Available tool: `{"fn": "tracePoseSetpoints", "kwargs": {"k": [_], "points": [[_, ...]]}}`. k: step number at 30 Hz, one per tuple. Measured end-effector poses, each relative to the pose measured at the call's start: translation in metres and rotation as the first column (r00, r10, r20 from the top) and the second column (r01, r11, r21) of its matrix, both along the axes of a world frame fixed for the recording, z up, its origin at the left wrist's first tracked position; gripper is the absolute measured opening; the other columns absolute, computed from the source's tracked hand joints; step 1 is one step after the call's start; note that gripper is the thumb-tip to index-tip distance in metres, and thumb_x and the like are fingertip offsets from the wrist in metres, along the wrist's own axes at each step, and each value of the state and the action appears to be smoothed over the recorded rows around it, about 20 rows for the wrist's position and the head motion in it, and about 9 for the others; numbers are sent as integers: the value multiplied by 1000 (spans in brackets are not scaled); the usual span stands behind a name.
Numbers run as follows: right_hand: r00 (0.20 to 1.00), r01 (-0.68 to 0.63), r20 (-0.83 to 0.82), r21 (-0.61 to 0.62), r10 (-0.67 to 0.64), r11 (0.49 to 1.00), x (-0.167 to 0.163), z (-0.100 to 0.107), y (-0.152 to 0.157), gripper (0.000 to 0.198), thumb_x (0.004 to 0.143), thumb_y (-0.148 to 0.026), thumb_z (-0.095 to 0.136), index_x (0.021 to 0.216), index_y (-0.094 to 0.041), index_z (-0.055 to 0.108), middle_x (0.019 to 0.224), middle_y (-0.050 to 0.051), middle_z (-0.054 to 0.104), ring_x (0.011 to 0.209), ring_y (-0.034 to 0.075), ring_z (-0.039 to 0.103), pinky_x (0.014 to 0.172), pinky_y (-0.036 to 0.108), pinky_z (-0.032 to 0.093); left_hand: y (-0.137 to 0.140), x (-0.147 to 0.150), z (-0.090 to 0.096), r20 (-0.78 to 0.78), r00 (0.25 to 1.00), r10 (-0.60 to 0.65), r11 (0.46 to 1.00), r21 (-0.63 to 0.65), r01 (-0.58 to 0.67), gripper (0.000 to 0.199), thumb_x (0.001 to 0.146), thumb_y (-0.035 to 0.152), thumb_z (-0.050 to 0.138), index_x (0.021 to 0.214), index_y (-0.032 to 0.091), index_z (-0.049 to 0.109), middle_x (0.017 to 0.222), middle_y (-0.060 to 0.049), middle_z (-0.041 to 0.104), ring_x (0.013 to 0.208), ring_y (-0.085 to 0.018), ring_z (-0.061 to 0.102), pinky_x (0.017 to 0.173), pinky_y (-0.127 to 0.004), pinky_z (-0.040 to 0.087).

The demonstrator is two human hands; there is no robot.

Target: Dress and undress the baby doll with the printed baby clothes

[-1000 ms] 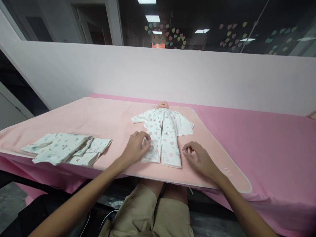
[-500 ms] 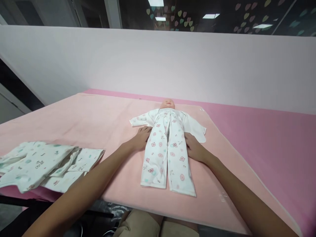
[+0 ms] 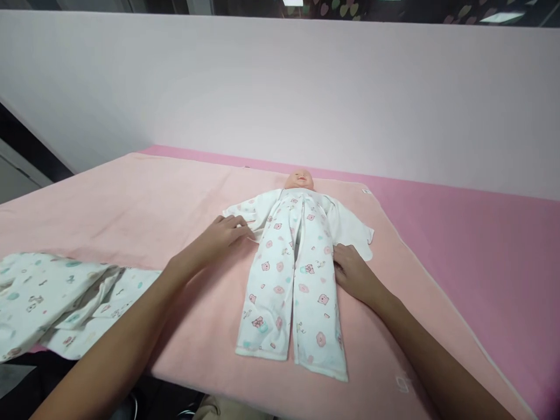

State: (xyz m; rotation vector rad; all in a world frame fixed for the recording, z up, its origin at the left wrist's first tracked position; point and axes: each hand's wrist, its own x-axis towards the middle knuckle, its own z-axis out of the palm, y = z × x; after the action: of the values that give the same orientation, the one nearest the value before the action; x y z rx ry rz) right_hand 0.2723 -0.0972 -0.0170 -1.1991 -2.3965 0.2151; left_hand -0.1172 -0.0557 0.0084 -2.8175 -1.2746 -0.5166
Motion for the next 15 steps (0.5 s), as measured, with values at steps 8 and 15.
{"fn": "tracePoseSetpoints", "kwargs": {"k": [8, 15], "points": [[998, 32, -60, 134, -24, 991, -2, -3, -5, 26, 90, -5, 55, 84, -23, 73, 119, 12, 67, 109, 33, 55, 90, 51, 49, -8, 36, -19, 153, 984, -93, 991, -77, 106, 31, 97, 41, 62, 119, 22, 72, 132, -15, 67, 112, -32, 57, 100, -49, 46], [975, -59, -216, -36, 49, 998, -13, 2, -1, 37, 100, -19, 54, 130, -28, 74, 136, 12, 68, 123, 35, 62, 99, 56, 57, -14, 55, -27, 238, 971, -24, 982, -175, 67, 21, 99, 36, 52, 100, 23, 68, 107, -12, 67, 110, -35, 53, 103, -56, 41]]}}
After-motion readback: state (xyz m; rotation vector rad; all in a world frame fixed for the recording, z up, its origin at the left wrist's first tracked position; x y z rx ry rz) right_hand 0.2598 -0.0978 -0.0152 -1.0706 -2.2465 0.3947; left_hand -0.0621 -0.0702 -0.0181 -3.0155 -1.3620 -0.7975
